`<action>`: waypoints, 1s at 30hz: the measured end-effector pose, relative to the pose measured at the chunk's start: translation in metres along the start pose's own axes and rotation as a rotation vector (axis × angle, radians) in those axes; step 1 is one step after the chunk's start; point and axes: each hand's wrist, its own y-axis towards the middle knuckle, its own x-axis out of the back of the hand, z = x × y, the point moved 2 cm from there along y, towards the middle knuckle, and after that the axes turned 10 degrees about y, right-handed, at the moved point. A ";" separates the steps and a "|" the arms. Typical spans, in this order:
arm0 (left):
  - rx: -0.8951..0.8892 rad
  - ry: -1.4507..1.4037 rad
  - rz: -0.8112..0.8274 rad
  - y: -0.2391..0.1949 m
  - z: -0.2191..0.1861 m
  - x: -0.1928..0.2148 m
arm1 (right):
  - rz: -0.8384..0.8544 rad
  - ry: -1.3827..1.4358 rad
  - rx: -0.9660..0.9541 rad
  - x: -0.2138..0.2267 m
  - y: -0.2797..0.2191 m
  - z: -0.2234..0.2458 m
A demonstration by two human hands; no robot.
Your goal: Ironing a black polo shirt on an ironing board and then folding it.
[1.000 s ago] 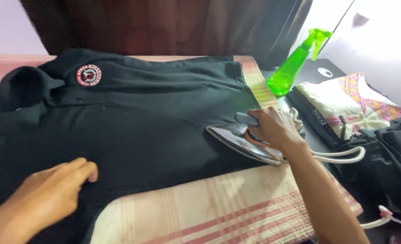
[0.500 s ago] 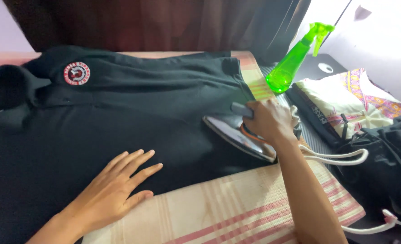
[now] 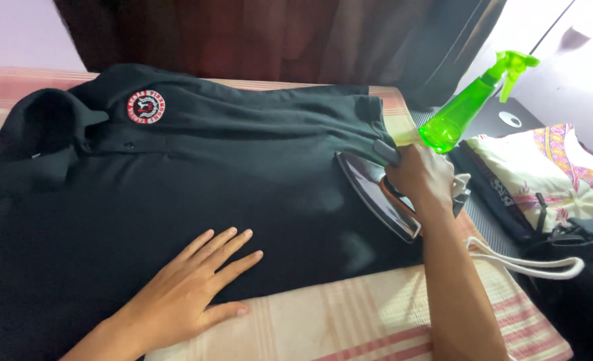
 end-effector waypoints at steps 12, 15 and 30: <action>0.005 0.034 0.018 0.001 0.000 0.003 | 0.041 -0.021 -0.184 -0.001 0.007 -0.008; 0.005 0.056 0.000 0.000 -0.002 0.006 | 0.059 -0.011 -0.230 0.002 0.006 -0.015; 0.020 -0.010 -0.002 -0.001 -0.002 0.007 | 0.026 -0.046 -0.335 -0.002 0.023 -0.046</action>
